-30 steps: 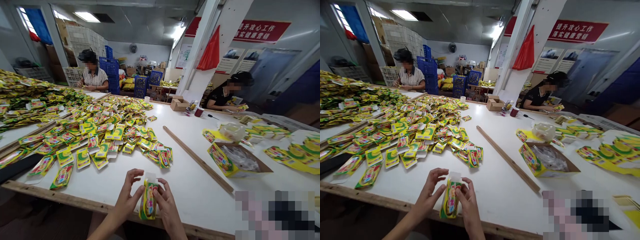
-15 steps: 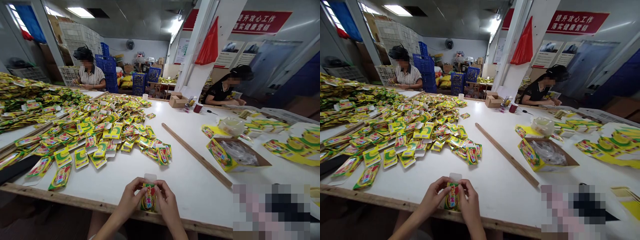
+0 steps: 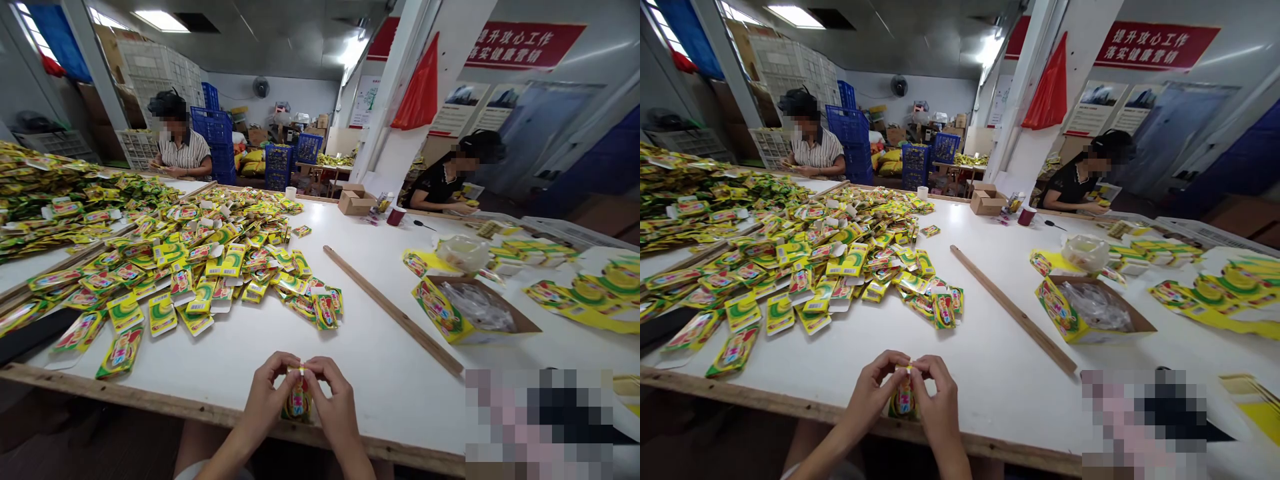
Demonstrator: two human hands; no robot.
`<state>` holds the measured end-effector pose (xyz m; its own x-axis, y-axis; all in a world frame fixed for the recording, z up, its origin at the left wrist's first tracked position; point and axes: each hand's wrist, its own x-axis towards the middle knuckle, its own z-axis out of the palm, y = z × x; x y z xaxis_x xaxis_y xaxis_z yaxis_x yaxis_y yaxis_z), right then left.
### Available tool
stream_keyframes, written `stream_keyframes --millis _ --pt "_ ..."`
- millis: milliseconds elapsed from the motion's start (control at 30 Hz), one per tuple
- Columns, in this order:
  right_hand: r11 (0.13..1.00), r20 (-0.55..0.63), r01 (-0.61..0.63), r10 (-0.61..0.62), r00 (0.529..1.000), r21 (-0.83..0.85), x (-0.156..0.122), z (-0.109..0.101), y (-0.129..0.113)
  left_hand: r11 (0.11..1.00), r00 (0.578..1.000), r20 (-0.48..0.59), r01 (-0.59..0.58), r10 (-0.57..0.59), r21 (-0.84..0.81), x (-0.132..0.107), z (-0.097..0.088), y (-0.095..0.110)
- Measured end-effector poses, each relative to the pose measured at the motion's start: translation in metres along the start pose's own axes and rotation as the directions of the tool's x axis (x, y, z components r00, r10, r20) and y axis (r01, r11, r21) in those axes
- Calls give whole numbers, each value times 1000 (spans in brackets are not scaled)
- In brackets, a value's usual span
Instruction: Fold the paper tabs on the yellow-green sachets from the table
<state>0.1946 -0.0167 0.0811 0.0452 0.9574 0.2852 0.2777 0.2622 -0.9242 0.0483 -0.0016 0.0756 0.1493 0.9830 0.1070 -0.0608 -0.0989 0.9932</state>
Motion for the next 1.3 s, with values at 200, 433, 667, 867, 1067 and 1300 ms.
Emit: stream_keyframes --millis 200,433,667,867,1067,1300 --pt "996 -48 -87 86 995 -33 10 3 -2 999 994 -97 42 -43 -15 6 6 0" --pt "994 -3 -105 105 994 21 7 1 2 995 996 -35 81 -83 -54 7 0 -6" --pt "988 15 -153 153 988 17 9 2 2 996 994 -61 88 -89 -17 12 3 -4" --pt "991 36 -131 130 991 34 2 -2 4 996 1000 9 29 -29 81 4 -3 1" --pt "995 28 -95 94 995 31 -5 5 5 984 996 79 -64 51 164 -5 -4 -1" --pt "908 -135 -230 194 972 -349 -30 -127 -2 768 901 -324 -16 288 640 37 -97 -4"
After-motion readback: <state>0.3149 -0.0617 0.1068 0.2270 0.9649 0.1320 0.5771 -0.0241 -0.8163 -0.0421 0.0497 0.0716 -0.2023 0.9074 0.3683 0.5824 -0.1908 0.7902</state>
